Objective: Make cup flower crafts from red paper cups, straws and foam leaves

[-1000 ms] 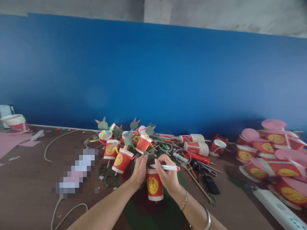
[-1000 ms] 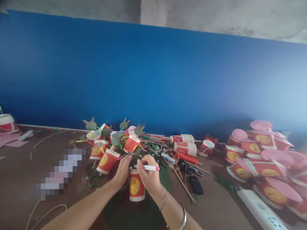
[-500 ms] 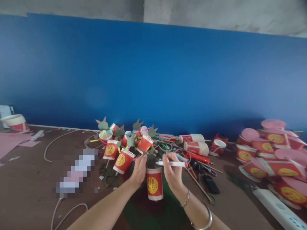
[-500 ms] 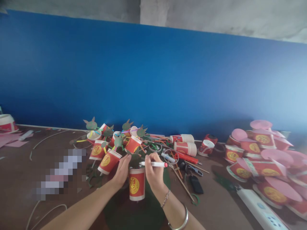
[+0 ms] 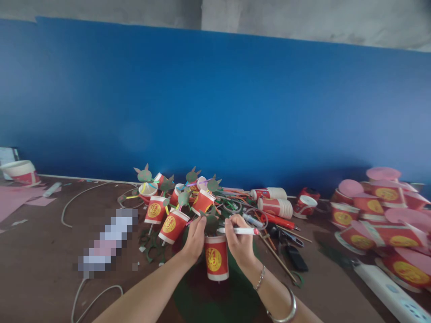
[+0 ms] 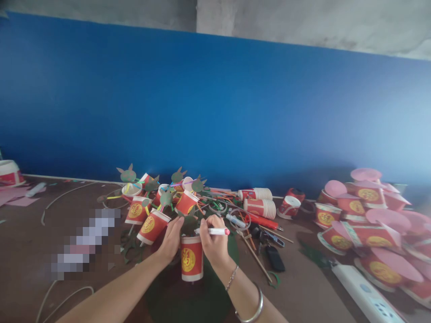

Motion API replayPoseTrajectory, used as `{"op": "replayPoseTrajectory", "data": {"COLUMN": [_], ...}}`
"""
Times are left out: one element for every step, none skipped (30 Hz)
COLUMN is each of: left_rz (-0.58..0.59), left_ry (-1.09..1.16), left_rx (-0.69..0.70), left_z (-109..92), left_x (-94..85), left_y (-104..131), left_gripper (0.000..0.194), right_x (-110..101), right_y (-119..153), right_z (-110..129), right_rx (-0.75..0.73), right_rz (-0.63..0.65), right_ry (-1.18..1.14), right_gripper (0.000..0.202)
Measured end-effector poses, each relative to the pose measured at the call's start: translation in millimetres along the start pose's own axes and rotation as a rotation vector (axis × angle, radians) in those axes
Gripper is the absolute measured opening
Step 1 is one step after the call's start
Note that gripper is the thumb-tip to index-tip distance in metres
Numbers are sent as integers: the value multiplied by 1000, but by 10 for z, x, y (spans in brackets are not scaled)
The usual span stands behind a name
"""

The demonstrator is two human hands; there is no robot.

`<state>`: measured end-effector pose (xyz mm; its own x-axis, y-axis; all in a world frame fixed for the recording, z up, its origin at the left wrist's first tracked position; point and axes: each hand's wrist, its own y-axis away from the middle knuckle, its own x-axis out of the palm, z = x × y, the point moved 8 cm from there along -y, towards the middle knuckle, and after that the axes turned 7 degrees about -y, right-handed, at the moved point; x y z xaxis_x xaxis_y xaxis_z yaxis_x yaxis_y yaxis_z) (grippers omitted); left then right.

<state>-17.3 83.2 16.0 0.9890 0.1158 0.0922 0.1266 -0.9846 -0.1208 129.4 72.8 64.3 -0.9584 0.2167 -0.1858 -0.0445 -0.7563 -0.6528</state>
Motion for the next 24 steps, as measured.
{"op": "replayPoseTrajectory", "data": {"left_rz": [-2,-10,-22,-30,-30,-21,-10,-1,0,-8,-21,-31,-35,-29,-18,-4,1,-11,-34,-72,-101,-112,-104,-75], "left_ry": [-2,-6,-10,-10,-5,1,6,8,5,0,-7,-14,-15,-10,2,19,37,53,63,66,62,57,52,48], "left_rx": [-3,-8,-13,-18,-20,-17,-12,-7,-4,-5,-10,-18,-24,-28,-32,-38,-50,-71,-98,-128,-148,-154,-143,-117], "left_z": [-11,-18,-22,-22,-20,-19,-19,-19,-17,-15,-13,-11,-9,-7,0,15,41,80,127,175,211,227,219,190], "left_x": [-1,-7,-15,-21,-21,-14,-5,0,-1,-9,-21,-30,-34,-28,-17,-3,5,-1,-16,-45,-68,-79,-74,-54], "left_y": [4,7,10,12,12,10,9,7,5,4,5,6,7,8,7,4,0,-5,-9,-13,-15,-19,-25,-31], "left_gripper": [35,35,35,35,36,37,38,38,38,38,38,37,37,37,38,38,38,38,38,39,39,40,40,39], "right_x": [7,13,18,22,23,21,10,-7,-28,-48,-67,-84,-101,-122,-153,-191,-238,-291,-351,-416,-477,-545,-595,-646], "right_y": [0,-1,-3,-5,-8,-12,-18,-24,-30,-36,-44,-53,-66,-84,-105,-133,-166,-207,-254,-307,-365,-421,-473,-514], "right_z": [-4,-9,-15,-18,-20,-20,-17,-15,-13,-8,3,21,46,73,99,118,128,130,125,110,92,66,16,-45], "right_rx": [-1,-1,0,2,6,15,28,50,78,109,138,161,177,187,192,195,196,193,182,170,152,135,146,168], "right_rz": [10,18,23,26,25,20,4,-18,-44,-67,-86,-98,-103,-107,-117,-132,-154,-178,-205,-231,-247,-270,-270,-276], "right_ry": [9,19,26,29,24,10,-13,-47,-90,-137,-177,-199,-200,-181,-154,-127,-110,-107,-112,-117,-114,-105,-92,-90], "right_gripper": [27,27,27,27,27,28,29,30,30,29,27,26,26,28,31,32,33,32,30,27,23,20,19,18]}}
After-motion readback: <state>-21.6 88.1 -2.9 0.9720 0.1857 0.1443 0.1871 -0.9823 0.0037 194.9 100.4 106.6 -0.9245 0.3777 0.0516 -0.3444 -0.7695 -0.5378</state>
